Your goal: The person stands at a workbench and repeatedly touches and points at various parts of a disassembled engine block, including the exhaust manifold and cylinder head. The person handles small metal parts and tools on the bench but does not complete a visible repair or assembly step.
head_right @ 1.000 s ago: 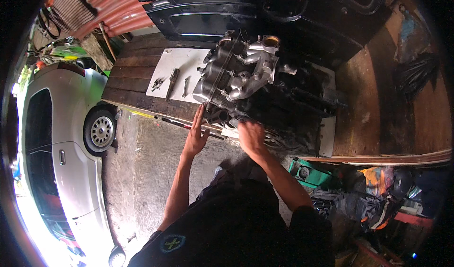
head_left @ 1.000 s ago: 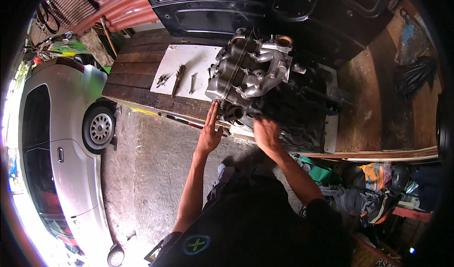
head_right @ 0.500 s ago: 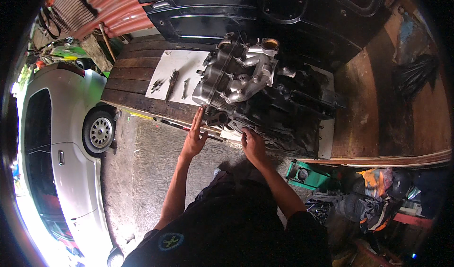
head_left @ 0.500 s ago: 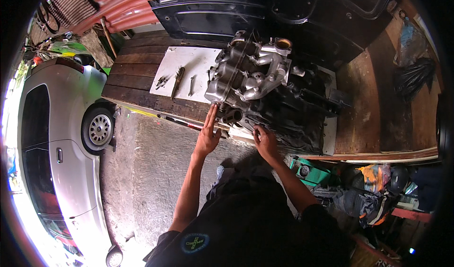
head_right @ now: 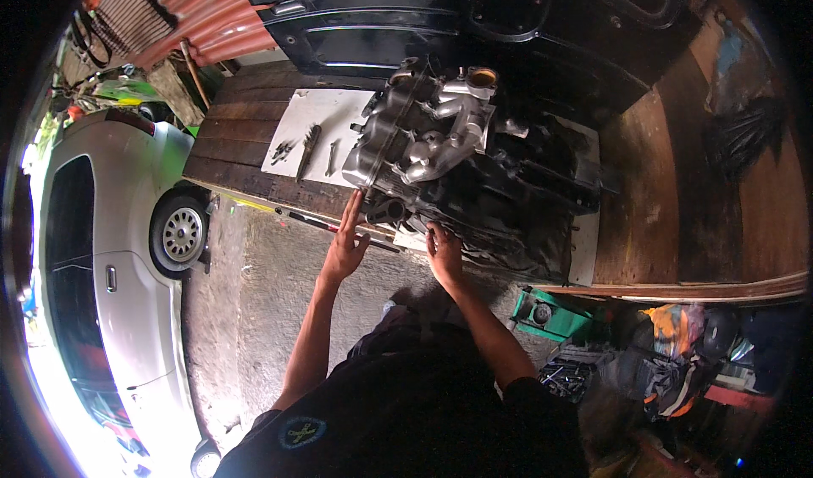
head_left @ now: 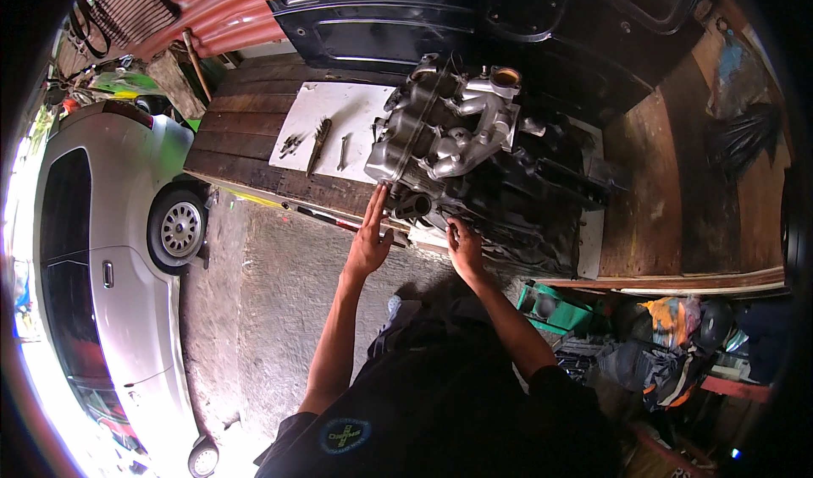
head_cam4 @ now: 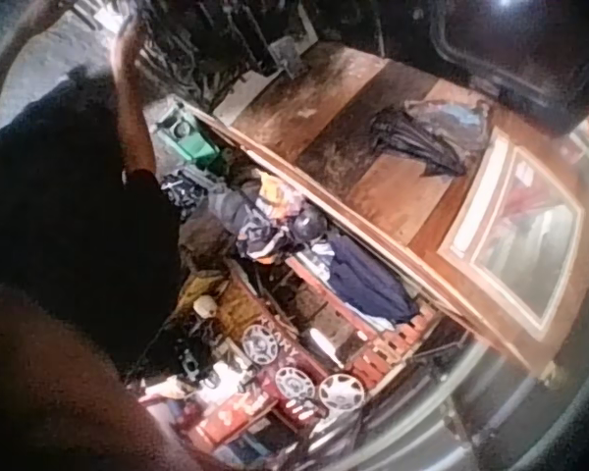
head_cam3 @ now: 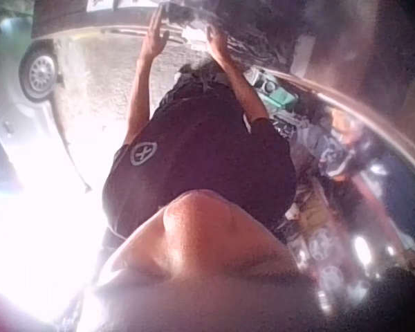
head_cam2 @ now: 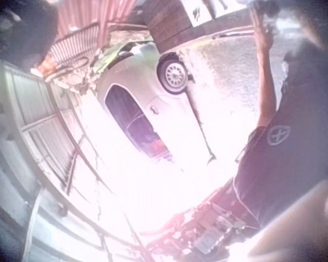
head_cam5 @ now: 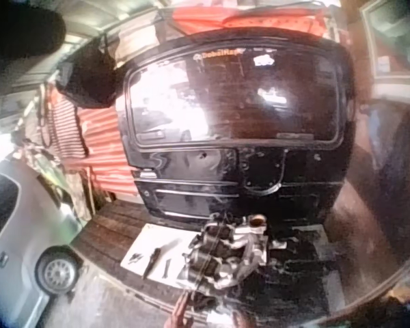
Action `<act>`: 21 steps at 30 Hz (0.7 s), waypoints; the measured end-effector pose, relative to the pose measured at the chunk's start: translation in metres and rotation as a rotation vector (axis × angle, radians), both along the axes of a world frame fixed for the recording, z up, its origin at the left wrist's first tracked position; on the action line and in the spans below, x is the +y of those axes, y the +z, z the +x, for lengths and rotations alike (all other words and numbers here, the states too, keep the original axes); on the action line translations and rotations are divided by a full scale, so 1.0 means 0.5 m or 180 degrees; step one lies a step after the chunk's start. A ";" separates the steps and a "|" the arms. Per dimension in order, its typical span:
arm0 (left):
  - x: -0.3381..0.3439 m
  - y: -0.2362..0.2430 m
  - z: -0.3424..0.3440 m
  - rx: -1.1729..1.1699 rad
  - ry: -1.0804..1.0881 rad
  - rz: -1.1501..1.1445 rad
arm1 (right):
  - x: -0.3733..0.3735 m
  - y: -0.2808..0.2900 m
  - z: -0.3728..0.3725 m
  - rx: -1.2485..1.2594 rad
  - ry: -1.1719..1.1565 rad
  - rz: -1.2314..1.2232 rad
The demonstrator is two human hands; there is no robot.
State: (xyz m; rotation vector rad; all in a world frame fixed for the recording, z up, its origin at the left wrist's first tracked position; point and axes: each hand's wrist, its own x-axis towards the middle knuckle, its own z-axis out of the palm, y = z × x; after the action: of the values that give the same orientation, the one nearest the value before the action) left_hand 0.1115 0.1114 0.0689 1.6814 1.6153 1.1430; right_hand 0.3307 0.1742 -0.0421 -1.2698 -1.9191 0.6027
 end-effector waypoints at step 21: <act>-0.001 -0.006 -0.001 -0.0078 0.0042 -0.0014 | 0.009 0.057 0.009 -0.0405 -0.0202 0.0194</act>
State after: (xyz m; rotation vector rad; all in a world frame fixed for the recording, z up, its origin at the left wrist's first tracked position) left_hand 0.1109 0.1110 0.0661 1.6500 1.6151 1.1613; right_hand 0.3352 0.1787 -0.0134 -1.3530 -1.9766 0.4370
